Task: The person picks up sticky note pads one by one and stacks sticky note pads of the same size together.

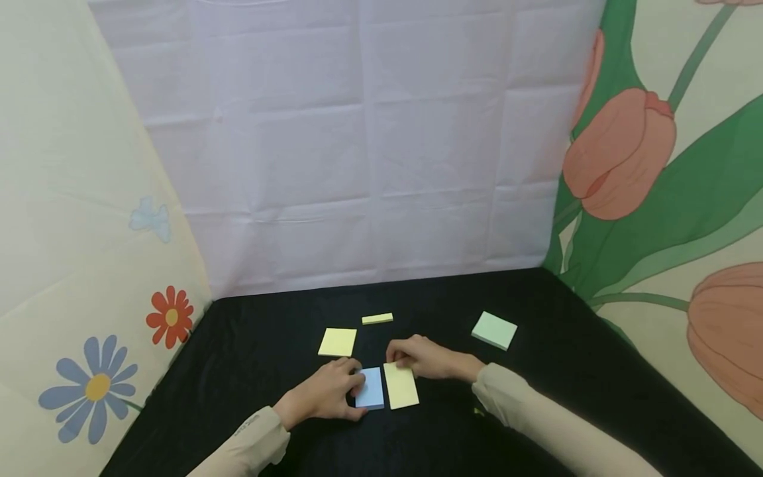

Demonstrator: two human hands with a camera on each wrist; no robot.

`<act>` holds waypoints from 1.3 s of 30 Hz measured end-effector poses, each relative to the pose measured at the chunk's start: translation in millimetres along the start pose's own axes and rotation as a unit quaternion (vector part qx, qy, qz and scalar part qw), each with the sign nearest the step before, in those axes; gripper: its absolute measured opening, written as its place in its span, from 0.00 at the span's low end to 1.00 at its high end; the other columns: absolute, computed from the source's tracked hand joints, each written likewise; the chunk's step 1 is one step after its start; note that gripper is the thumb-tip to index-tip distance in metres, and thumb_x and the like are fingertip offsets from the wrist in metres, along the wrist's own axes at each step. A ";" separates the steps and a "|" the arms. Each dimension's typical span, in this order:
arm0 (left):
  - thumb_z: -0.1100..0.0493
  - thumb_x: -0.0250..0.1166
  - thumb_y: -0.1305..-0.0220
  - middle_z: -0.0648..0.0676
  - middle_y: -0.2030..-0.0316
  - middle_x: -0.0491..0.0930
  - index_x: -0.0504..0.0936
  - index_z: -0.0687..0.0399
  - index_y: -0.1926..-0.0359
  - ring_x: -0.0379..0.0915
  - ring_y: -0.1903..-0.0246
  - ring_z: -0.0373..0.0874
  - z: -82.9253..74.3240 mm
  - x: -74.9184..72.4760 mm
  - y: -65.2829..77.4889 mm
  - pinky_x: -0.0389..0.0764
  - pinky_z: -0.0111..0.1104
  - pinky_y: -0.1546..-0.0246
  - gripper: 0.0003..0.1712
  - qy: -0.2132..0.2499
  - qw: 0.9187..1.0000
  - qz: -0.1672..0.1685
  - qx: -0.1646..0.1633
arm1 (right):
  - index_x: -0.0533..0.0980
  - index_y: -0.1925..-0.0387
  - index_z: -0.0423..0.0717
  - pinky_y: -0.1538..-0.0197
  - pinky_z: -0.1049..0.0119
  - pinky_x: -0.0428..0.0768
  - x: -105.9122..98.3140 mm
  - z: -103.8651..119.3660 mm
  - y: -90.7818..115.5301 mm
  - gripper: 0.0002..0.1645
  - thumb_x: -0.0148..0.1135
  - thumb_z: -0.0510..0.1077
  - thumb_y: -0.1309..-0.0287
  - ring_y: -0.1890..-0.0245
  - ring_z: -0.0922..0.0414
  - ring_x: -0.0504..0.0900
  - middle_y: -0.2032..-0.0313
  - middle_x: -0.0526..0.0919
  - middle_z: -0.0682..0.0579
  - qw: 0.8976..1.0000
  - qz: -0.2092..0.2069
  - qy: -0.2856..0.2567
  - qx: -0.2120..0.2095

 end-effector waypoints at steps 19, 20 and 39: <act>0.32 0.63 0.39 0.49 0.53 0.74 0.67 0.39 0.74 0.68 0.61 0.39 -1.1 0.2 -1.7 0.72 0.31 0.60 0.22 0.001 1.000 0.006 -0.001 | 0.76 0.59 0.48 0.70 0.71 0.78 6.8 6.2 -10.1 0.10 0.55 0.30 0.33 0.71 0.67 0.77 0.64 0.83 0.58 0.999 0.011 -0.030 0.002; 0.32 0.63 0.39 0.49 0.53 0.74 0.67 0.39 0.74 0.68 0.61 0.39 -0.9 0.5 -1.6 0.72 0.31 0.60 0.22 0.002 1.000 0.007 -0.001 | 0.76 0.59 0.48 0.70 0.71 0.78 7.6 6.3 -10.3 0.10 0.55 0.31 0.33 0.71 0.67 0.77 0.64 0.83 0.58 0.999 0.011 -0.031 0.002; 0.33 0.64 0.40 0.48 0.54 0.74 0.67 0.39 0.75 0.66 0.62 0.39 0.9 2.2 -0.7 0.71 0.31 0.61 0.22 0.013 1.000 0.008 -0.009 | 0.80 0.56 0.43 0.61 0.70 0.75 14.5 5.7 -21.0 0.08 0.58 0.33 0.34 0.65 0.64 0.74 0.61 0.78 0.53 0.998 -0.009 0.054 0.018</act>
Point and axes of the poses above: each hand's wrist, its own y-axis away from the middle knuckle, its own x-axis out of the palm, z = x × y, the point moved 7 cm from there along -y, towards the middle knuckle
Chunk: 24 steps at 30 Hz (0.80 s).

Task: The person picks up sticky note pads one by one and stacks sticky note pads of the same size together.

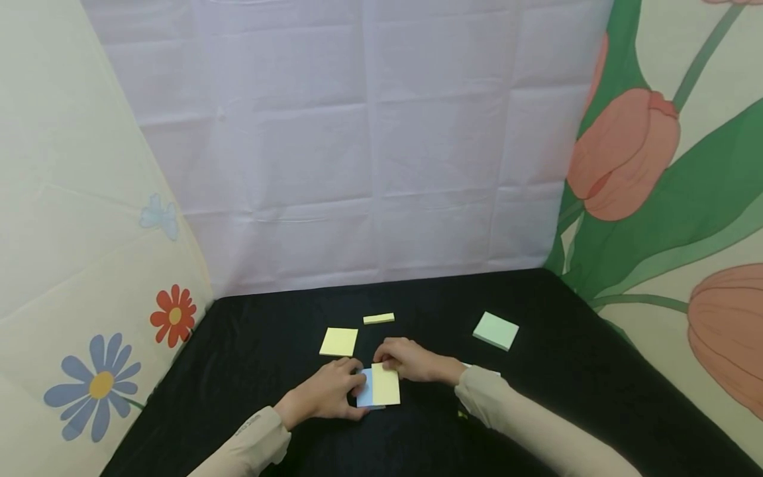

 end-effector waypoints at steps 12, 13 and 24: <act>0.33 0.64 0.40 0.47 0.57 0.72 0.66 0.39 0.75 0.64 0.65 0.38 -0.9 0.2 -0.8 0.68 0.30 0.64 0.22 -0.004 1.000 -0.005 0.006 | 0.80 0.58 0.45 0.64 0.70 0.74 8.7 -4.6 -4.6 0.08 0.58 0.33 0.34 0.67 0.64 0.71 0.62 0.75 0.55 1.000 0.011 0.009 0.012; 0.33 0.64 0.39 0.47 0.57 0.72 0.66 0.39 0.75 0.64 0.65 0.38 -1.1 -0.2 -0.6 0.68 0.30 0.64 0.22 -0.003 1.000 -0.005 0.007 | 0.80 0.57 0.45 0.63 0.70 0.73 9.6 -5.4 -5.4 0.08 0.58 0.34 0.33 0.67 0.64 0.71 0.62 0.75 0.55 1.000 0.012 0.011 0.015; 0.33 0.63 0.39 0.47 0.55 0.72 0.66 0.39 0.73 0.65 0.64 0.38 -0.1 -0.4 -1.0 0.69 0.31 0.63 0.22 0.003 1.000 0.000 0.009 | 0.82 0.53 0.43 0.58 0.68 0.75 15.5 -5.4 -10.7 0.10 0.57 0.35 0.32 0.62 0.62 0.74 0.60 0.78 0.53 0.999 0.021 0.041 0.004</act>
Point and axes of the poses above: each hand's wrist, its own y-axis away from the middle knuckle, its own x-axis out of the palm, z = x × y, the point moved 7 cm from there along -y, towards the middle knuckle
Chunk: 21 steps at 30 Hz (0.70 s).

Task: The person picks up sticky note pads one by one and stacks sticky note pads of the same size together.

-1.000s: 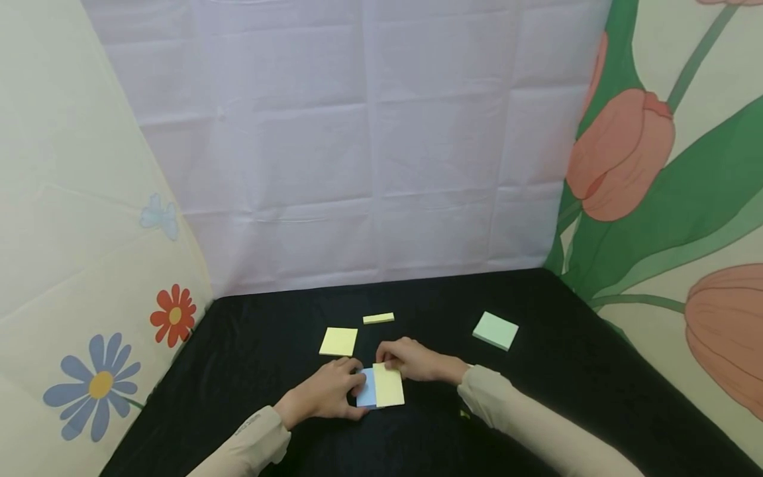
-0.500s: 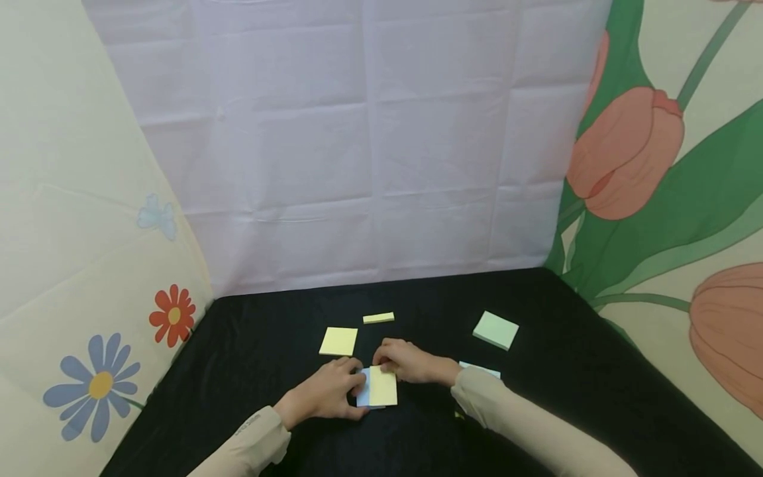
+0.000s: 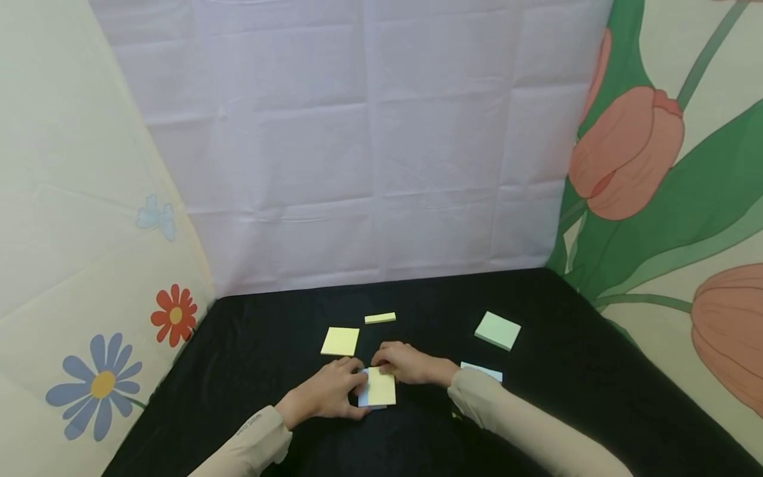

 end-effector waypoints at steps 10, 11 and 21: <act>0.33 0.66 0.42 0.44 0.62 0.70 0.64 0.45 0.61 0.63 0.67 0.37 4.0 0.9 -2.1 0.68 0.31 0.65 0.27 0.026 0.999 0.014 -0.026 | 0.82 0.56 0.41 0.62 0.70 0.74 -0.5 4.2 -2.9 0.09 0.58 0.35 0.32 0.66 0.64 0.73 0.63 0.78 0.52 1.000 0.006 -0.003 -0.003; 0.33 0.66 0.42 0.44 0.63 0.69 0.65 0.45 0.60 0.64 0.67 0.37 4.4 1.3 -2.2 0.69 0.31 0.65 0.28 0.027 0.999 0.015 -0.028 | 0.82 0.56 0.41 0.62 0.70 0.74 -0.4 4.2 -3.2 0.09 0.58 0.35 0.33 0.66 0.64 0.73 0.63 0.78 0.52 1.000 0.007 -0.004 -0.001; 0.33 0.66 0.43 0.45 0.61 0.71 0.65 0.44 0.57 0.67 0.65 0.37 5.9 2.5 -1.8 0.72 0.32 0.62 0.28 0.024 0.999 0.003 -0.024 | 0.82 0.56 0.42 0.62 0.69 0.74 1.3 2.7 -4.4 0.08 0.59 0.35 0.33 0.66 0.63 0.73 0.63 0.78 0.54 1.000 0.012 -0.012 0.017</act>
Point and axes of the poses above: each hand's wrist, its own y-axis away from the middle knuckle, its own x-axis out of the palm, z = x × y, the point moved 7 cm from there along -y, towards the middle knuckle
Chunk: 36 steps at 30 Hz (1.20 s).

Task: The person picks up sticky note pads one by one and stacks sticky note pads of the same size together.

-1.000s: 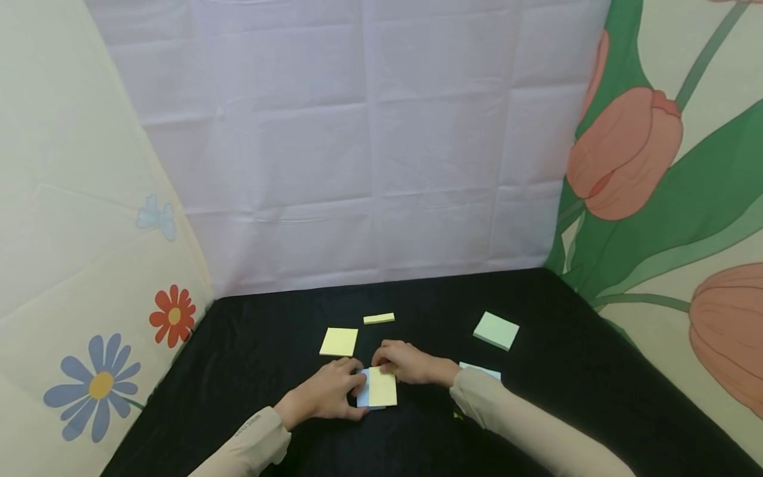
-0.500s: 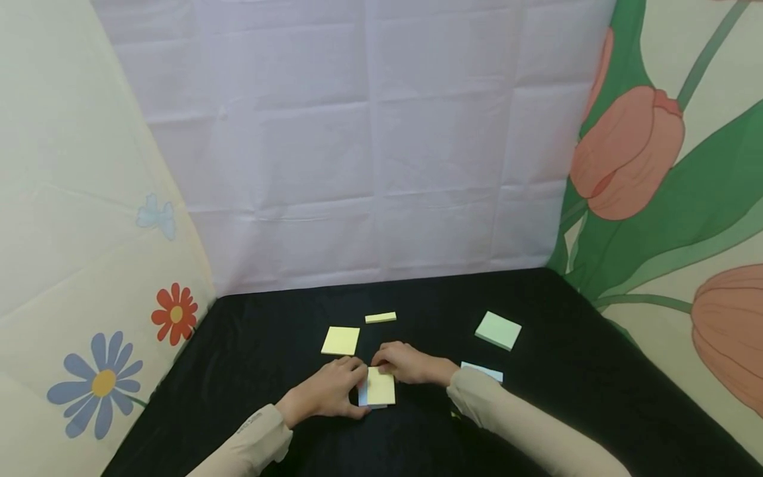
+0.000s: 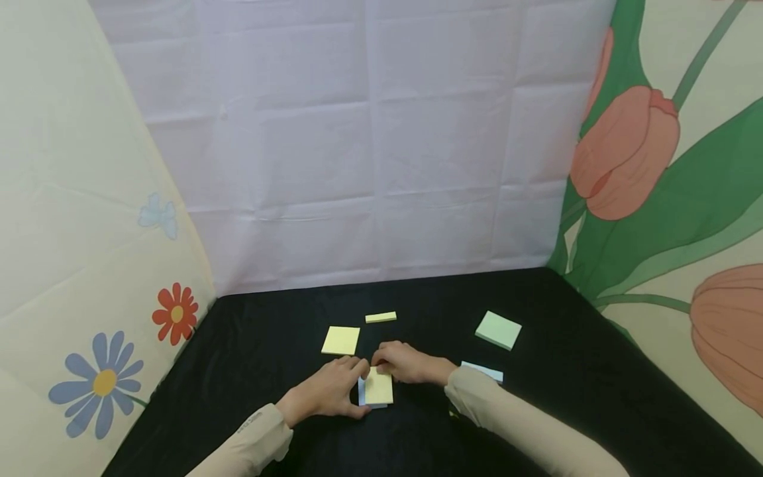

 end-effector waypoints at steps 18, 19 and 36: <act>0.33 0.66 0.43 0.44 0.60 0.71 0.66 0.44 0.56 0.66 0.64 0.38 0.7 1.9 0.8 0.71 0.32 0.62 0.28 0.001 1.000 0.007 -0.013 | 0.82 0.60 0.44 0.63 0.67 0.74 6.1 -0.5 -5.7 0.05 0.61 0.39 0.34 0.68 0.64 0.73 0.66 0.77 0.57 0.999 -0.022 0.030 0.003; 0.33 0.66 0.43 0.45 0.59 0.71 0.66 0.44 0.56 0.66 0.63 0.38 0.7 2.2 0.8 0.72 0.32 0.62 0.28 0.000 1.000 0.007 -0.013 | 0.82 0.60 0.45 0.63 0.68 0.74 6.8 -1.2 -5.9 0.05 0.61 0.40 0.33 0.68 0.65 0.73 0.66 0.77 0.57 0.999 -0.023 0.031 0.004; 0.32 0.65 0.42 0.46 0.56 0.73 0.67 0.44 0.56 0.69 0.60 0.39 -0.1 2.5 0.7 0.74 0.35 0.58 0.28 -0.014 1.000 -0.002 -0.007 | 0.81 0.64 0.49 0.69 0.71 0.71 6.9 -1.9 -8.5 0.04 0.62 0.42 0.33 0.74 0.66 0.69 0.70 0.75 0.60 0.999 -0.036 0.036 0.004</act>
Point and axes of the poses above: each hand's wrist, its own y-axis away from the middle knuckle, its own x-axis out of the palm, z = x × y, the point moved 7 cm from there along -y, towards the middle knuckle
